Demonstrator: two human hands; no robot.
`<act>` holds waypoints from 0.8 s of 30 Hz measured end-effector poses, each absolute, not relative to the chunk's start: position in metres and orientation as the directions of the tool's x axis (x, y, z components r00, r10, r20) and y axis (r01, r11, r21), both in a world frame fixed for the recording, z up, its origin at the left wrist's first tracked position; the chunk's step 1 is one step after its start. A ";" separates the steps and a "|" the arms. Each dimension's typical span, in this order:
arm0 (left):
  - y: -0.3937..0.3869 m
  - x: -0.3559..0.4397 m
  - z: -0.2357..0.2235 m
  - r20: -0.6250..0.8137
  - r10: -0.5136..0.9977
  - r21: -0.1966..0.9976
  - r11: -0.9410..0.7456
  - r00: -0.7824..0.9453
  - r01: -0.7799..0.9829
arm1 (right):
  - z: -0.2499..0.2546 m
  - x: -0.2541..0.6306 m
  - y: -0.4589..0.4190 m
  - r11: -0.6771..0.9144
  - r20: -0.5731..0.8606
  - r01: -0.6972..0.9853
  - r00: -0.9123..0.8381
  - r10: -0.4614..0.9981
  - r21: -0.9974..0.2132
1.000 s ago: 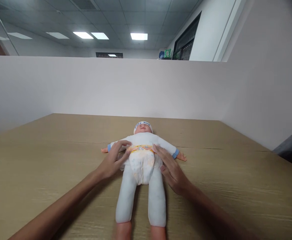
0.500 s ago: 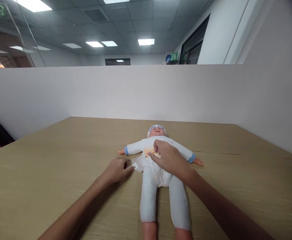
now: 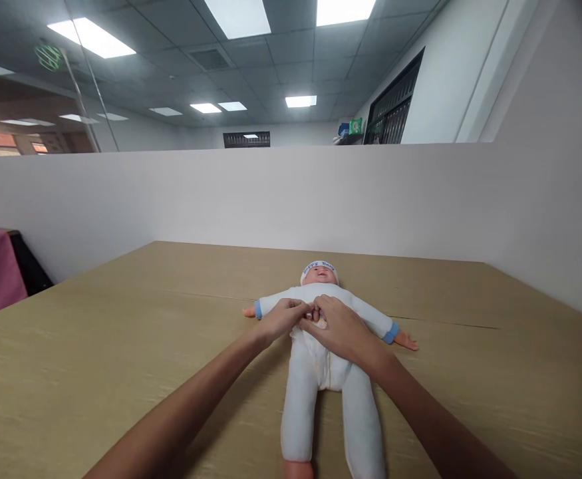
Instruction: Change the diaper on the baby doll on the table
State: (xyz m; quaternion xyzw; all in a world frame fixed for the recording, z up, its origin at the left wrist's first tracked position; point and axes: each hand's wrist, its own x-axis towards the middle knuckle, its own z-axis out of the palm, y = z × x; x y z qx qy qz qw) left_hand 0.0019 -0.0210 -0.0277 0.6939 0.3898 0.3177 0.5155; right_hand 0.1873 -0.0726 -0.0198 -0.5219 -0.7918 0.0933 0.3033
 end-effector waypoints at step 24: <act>-0.083 -0.027 -0.039 0.582 0.723 0.580 -0.690 0.372 0.432 | -0.031 0.207 -0.115 0.584 0.664 0.612 -0.125 0.737 -0.533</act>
